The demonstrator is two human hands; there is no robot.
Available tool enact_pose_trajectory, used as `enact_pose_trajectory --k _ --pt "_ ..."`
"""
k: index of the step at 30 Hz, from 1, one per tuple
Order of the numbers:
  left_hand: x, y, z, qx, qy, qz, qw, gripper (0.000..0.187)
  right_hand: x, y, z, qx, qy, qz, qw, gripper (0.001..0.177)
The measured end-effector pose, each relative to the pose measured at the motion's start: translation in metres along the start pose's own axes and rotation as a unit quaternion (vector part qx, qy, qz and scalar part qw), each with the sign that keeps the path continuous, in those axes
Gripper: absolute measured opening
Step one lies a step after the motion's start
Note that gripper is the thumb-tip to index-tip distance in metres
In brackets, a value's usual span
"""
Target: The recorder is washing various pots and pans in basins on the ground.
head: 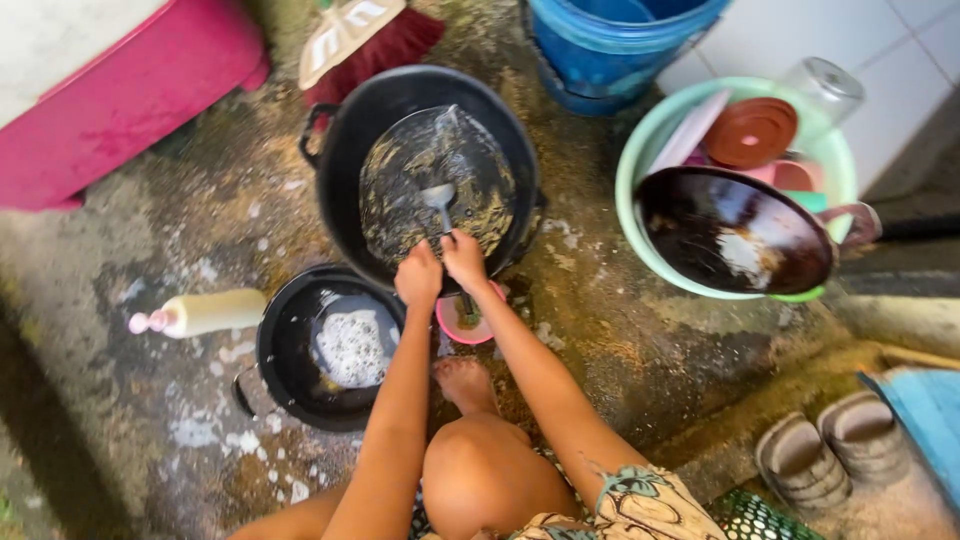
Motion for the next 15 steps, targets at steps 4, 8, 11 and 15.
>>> enact_pose_trajectory --k 4,8,11,15 --pt "-0.011 0.002 -0.008 -0.047 0.021 0.020 0.998 0.044 -0.049 0.044 -0.065 0.099 -0.007 -0.014 0.995 0.019" --pt "-0.004 0.002 -0.008 -0.067 -0.038 0.072 0.994 0.042 -0.085 0.084 -0.117 0.008 0.019 0.007 1.000 0.024" --pt "-0.015 0.014 0.005 -0.033 -0.111 0.042 0.992 0.035 -0.115 0.133 -0.131 -0.076 0.094 0.051 0.991 0.027" --pt "-0.032 0.006 0.001 0.030 -0.263 -0.033 0.964 0.037 -0.139 0.217 -0.169 -0.268 -0.104 -0.108 0.952 0.032"
Point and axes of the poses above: each hand's wrist, its own x-axis towards the middle knuckle, its own y-axis out of the back of the hand, z = x × y, the point moved 5 cm from there along x, towards the middle knuckle, and after that the axes turned 2 degrees about x, right-handed, at the moved point
